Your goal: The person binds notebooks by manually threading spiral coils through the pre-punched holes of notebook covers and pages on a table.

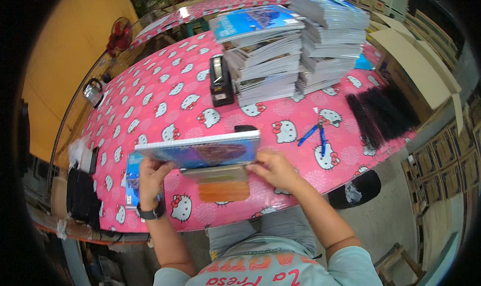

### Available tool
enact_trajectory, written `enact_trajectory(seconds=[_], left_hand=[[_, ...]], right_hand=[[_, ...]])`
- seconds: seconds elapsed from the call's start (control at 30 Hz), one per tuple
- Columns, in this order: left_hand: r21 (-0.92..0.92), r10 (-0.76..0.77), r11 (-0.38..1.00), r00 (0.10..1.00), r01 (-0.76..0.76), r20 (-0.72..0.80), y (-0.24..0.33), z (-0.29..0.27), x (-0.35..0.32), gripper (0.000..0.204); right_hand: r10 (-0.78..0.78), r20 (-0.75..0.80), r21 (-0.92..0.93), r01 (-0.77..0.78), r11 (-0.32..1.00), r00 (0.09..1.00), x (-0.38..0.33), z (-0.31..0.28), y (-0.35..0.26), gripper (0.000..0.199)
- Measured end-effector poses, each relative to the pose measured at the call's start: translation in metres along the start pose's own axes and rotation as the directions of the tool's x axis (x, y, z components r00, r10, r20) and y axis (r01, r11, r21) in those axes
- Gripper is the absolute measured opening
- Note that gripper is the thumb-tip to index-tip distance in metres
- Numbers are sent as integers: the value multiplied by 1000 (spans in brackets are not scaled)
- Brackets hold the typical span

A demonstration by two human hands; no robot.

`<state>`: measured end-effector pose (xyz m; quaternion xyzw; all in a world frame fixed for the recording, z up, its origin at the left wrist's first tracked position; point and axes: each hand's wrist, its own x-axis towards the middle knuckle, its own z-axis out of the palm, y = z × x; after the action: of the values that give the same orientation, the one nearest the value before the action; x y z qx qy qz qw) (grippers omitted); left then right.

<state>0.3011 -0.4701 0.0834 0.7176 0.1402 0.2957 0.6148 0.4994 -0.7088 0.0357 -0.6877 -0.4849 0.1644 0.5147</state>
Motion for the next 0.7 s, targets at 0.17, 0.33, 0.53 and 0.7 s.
enact_trajectory(seconds=[0.17,0.33,0.53,0.7], left_hand=[[160,-181,964,966,212,-187,-36,-37,-35,45],[-299,-98,954,965,21,-244,-56,-7,-34,60],[-247,-168,968,858,50,-485,-57,13,-3,38],[-240,-150,970,865,35,-479,-44,14,-6,36]], right_hand=[[124,-80,-193,-138,971,989,-11,-46,45,30],[-172,-724,-636,-548,543,668,-39,-224,126,28],[130,-700,-639,-697,325,702,-32,-245,162,26],[76,-742,-564,-682,465,666,-15,-237,139,19]])
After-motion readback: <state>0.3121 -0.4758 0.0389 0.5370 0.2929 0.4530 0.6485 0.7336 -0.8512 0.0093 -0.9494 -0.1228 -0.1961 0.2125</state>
